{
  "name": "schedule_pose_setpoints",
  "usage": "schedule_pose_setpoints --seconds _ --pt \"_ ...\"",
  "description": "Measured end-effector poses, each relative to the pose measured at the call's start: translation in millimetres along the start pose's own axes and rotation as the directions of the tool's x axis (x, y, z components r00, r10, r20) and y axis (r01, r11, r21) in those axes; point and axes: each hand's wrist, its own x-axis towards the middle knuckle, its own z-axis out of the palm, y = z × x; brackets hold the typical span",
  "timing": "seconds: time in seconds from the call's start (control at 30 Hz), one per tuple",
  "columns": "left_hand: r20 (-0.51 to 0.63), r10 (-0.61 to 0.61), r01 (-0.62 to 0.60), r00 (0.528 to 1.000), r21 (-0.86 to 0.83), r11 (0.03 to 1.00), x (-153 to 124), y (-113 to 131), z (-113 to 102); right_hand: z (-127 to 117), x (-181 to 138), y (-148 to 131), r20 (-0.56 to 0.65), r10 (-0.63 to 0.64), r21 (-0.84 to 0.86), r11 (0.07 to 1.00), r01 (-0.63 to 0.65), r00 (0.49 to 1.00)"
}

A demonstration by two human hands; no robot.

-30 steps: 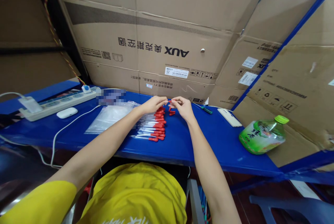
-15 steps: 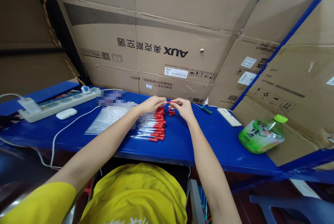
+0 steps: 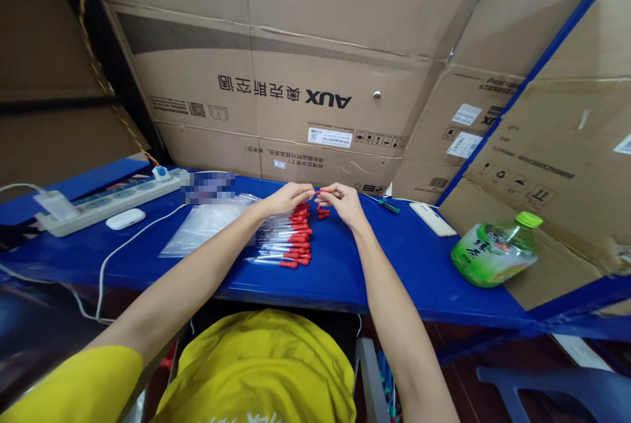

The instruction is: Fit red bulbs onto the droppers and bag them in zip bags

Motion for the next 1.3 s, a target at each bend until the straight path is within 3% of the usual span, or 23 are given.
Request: schedule_pose_setpoints --seconds 0.13,0.27,0.4,0.53,0.67,0.8,1.0,1.17,1.3 --pt "-0.013 -0.064 0.065 0.998 0.017 0.998 -0.8 1.2 -1.3 1.0 2.1 4.6 -0.005 -0.050 -0.057 0.997 0.050 0.999" --pt "0.027 -0.113 0.108 0.993 0.145 0.983 -2.0 -9.1 -6.9 1.1 3.1 10.1 0.032 -0.124 -0.268 0.955 0.128 0.992" --pt "-0.157 -0.139 0.184 0.978 0.322 0.929 -5.4 -30.4 -12.8 10.7 4.0 16.2 0.035 -0.174 -0.446 0.879 0.171 0.984" --pt "-0.285 -0.275 0.376 0.918 0.413 0.829 -14.7 -58.5 -12.3 26.6 5.0 22.9 0.072 -0.160 -0.585 0.793 0.172 0.984" --pt "-0.183 -0.370 0.413 0.911 0.402 0.817 -24.2 -82.6 -7.2 34.3 5.7 28.6 0.103 -0.122 -0.674 0.721 0.159 0.987" --pt "-0.140 -0.375 0.397 0.917 0.425 0.813 -26.1 -93.8 -4.9 31.4 5.2 29.8 0.135 -0.085 -0.712 0.684 0.156 0.987" --pt "-0.114 -0.361 0.374 0.926 0.418 0.828 -24.4 -92.4 -5.1 12.6 7.8 28.3 0.049 -0.105 -0.713 0.693 0.108 0.993" --pt "-0.231 -0.309 0.380 0.923 0.398 0.835 -23.2 -87.6 -3.5 -9.0 11.5 40.1 -0.006 -0.087 -0.812 0.581 0.046 0.996" --pt "-0.127 -0.409 0.427 0.904 0.334 0.840 -20.1 -87.5 1.0 -16.0 9.0 54.3 -0.001 -0.012 -0.858 0.514 0.005 1.000"
